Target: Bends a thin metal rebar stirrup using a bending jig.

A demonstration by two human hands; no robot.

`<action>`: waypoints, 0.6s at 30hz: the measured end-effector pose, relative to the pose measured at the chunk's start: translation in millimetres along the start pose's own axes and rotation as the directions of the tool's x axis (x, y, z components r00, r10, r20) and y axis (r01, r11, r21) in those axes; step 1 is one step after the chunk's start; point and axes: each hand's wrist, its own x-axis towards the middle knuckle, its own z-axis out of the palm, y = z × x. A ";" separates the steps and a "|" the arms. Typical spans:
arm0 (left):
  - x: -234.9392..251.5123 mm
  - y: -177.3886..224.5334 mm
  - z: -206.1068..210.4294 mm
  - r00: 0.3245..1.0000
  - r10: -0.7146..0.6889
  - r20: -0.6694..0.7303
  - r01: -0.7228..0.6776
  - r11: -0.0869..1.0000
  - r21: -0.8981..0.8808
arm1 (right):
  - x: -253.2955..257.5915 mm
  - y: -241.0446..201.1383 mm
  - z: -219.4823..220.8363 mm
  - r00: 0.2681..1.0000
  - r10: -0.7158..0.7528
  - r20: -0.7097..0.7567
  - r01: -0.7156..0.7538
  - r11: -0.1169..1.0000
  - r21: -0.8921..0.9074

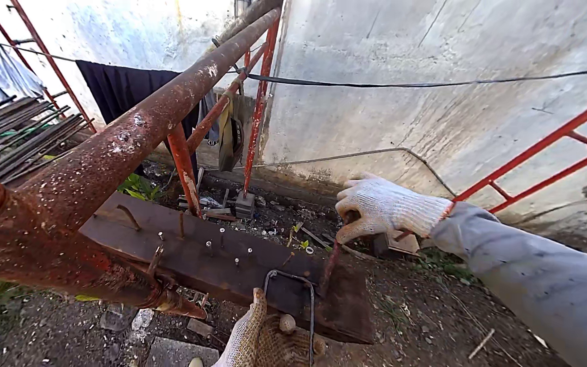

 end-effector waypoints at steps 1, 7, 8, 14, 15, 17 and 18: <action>6.9 -2.4 -2.8 0.999 0.015 -0.045 -0.016 1.000 -0.003 | 9.1 1.7 -1.5 0.999 -0.030 0.029 0.030 0.999 0.011; 11.5 -4.9 -0.2 0.997 -0.025 -0.077 0.025 1.000 -0.012 | 18.1 3.7 5.0 0.992 -0.062 0.110 0.057 0.997 0.053; 6.5 -0.8 10.6 0.993 -0.031 -0.113 0.032 0.999 0.010 | 12.2 1.7 8.9 0.994 -0.041 0.097 0.036 0.998 0.051; -8.2 6.7 17.7 0.986 0.062 -0.154 -0.045 0.993 0.111 | -17.0 -14.1 35.3 0.995 0.062 -0.083 -0.061 0.998 0.013; -9.5 5.6 13.4 0.993 0.039 -0.113 -0.027 0.994 0.109 | -18.5 -16.6 35.1 0.994 0.065 -0.092 -0.066 0.998 -0.007; -4.9 1.8 0.6 0.997 0.025 -0.071 -0.017 0.994 0.105 | -19.2 -20.3 33.2 0.995 0.069 -0.074 -0.073 0.996 -0.056; -7.0 1.5 1.7 0.995 0.032 -0.091 -0.022 0.993 0.114 | -18.5 -21.2 32.1 0.996 0.066 -0.052 -0.070 0.995 -0.073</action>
